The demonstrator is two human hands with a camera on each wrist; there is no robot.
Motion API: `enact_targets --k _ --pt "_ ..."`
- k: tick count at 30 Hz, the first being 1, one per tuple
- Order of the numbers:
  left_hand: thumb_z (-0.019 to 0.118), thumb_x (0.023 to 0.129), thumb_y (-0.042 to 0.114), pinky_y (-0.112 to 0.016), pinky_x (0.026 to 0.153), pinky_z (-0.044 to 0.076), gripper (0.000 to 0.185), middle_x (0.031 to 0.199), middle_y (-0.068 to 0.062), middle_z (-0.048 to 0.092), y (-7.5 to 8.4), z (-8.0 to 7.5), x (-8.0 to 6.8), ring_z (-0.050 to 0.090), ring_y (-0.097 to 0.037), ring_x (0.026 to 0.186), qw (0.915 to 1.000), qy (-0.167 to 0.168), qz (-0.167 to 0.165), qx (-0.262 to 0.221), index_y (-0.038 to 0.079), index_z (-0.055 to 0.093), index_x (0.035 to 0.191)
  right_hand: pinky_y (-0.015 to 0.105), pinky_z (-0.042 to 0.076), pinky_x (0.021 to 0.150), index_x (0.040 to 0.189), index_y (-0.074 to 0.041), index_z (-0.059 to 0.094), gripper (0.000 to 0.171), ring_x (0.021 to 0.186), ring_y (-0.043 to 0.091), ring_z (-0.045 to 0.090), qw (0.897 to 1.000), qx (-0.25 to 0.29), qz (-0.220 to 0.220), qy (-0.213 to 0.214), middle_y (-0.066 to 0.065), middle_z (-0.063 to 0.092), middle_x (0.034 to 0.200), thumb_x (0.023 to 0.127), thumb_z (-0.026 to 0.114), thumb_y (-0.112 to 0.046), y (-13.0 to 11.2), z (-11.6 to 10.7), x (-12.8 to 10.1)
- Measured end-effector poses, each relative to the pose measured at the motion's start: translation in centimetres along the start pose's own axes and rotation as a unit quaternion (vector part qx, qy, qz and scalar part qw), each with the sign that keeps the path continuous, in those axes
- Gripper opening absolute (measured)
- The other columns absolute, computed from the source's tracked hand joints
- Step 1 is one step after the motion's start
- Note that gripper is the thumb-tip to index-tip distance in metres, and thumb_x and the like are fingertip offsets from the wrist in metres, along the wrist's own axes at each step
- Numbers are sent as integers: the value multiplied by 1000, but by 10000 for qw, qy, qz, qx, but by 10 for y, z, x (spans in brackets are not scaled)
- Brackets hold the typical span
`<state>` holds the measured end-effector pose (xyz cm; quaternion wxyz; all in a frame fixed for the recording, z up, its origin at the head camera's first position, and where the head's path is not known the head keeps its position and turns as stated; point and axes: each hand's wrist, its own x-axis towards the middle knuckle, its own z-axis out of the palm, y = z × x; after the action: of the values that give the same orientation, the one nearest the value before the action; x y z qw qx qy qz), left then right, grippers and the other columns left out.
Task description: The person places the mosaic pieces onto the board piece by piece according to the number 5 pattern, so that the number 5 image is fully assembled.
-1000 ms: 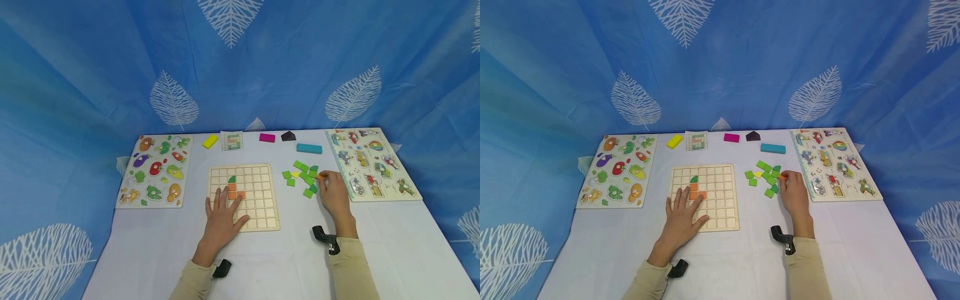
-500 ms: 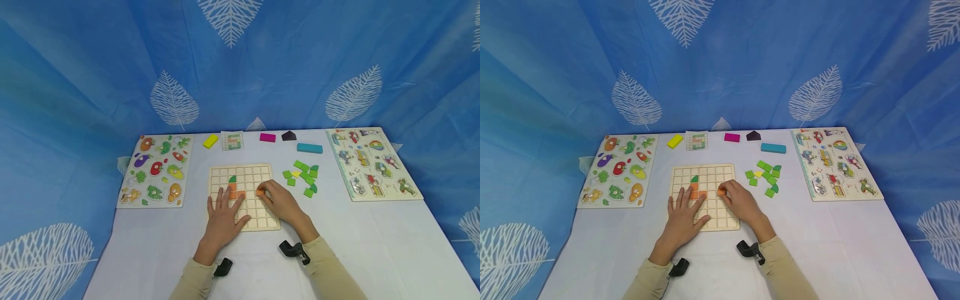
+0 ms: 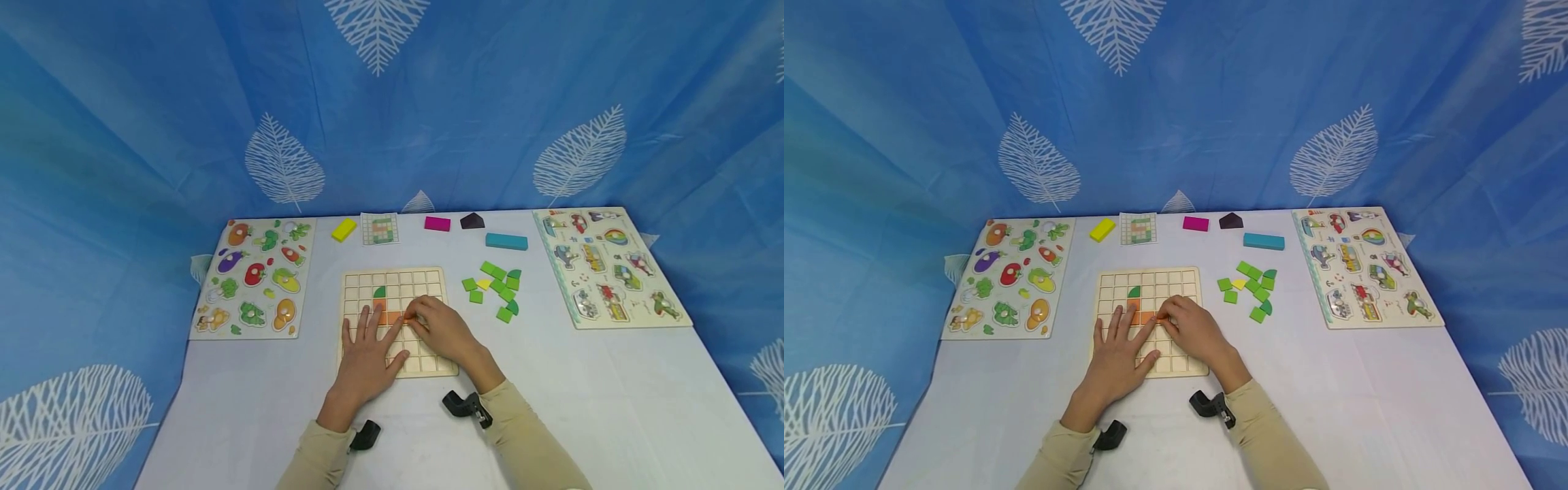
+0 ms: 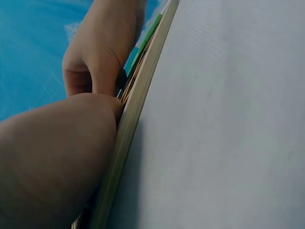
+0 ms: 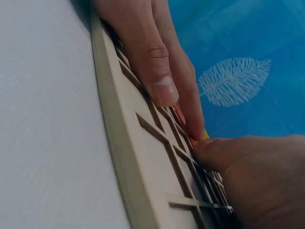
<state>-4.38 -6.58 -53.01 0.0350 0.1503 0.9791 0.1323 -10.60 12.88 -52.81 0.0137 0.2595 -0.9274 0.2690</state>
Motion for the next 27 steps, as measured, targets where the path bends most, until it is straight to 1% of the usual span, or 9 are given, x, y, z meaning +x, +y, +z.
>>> enact_targets --k 2,7,11,15,16,19,22,26,27 --pt "47 102 58 -75 119 13 64 172 -11 18 1 0 0 11 -39 159 10000 65 41 41 35 35 159 38 56 96 101 -17 73 8 112 18 66 10000 -26 -21 11 -5 69 114 98 70 -24 0 -1 0" --pt "47 103 56 -76 117 15 61 171 -10 19 4 -2 1 13 -39 159 9998 104 93 110 35 36 159 38 55 98 101 -18 75 8 112 17 67 9999 -79 48 81 -6 71 113 97 71 -24 0 -2 -1" --pt "46 103 55 -77 117 15 60 171 -11 20 6 -3 1 12 -39 159 9999 75 91 114 36 36 159 38 55 99 102 -18 76 9 113 17 67 9999 -93 94 101 -6 72 113 97 71 -25 1 -4 -3" --pt "45 104 54 -77 117 15 58 171 -11 20 7 -4 1 12 -39 159 9999 27 61 112 36 38 158 38 56 96 100 -18 76 7 109 16 67 9997 -152 45 210 -6 72 111 96 72 -23 5 -8 -8" --pt "46 104 54 -77 117 15 57 171 -11 21 7 -4 1 12 -39 159 9999 21 56 100 36 39 158 39 55 98 100 -19 76 7 108 16 67 9995 -152 70 261 -6 72 111 96 73 -23 7 -10 -11" --pt "46 103 53 -78 117 14 57 170 -12 22 7 -4 1 13 -39 159 10000 27 37 47 35 40 157 42 52 105 101 -18 75 7 109 18 68 9985 -101 248 479 -4 73 111 96 73 -22 16 -18 -21" --pt "48 103 52 -78 117 13 57 170 -12 23 7 -4 1 13 -40 159 10000 79 27 -7 35 41 157 44 52 106 103 -17 75 10 112 21 67 9952 -71 571 788 -1 73 114 95 73 -23 31 -27 -37" --pt "47 103 52 -78 117 12 57 170 -12 22 6 -3 2 12 -39 159 10000 57 16 -28 36 40 157 46 55 94 105 -12 75 13 110 26 66 9859 -224 882 1404 4 72 114 93 75 -18 56 -39 -65" --pt "48 103 52 -78 117 11 57 170 -12 22 6 -2 2 12 -39 159 10000 46 21 -42 36 40 157 47 54 93 105 -11 75 14 110 28 66 9826 -260 944 1580 6 72 113 92 76 -17 62 -42 -72"
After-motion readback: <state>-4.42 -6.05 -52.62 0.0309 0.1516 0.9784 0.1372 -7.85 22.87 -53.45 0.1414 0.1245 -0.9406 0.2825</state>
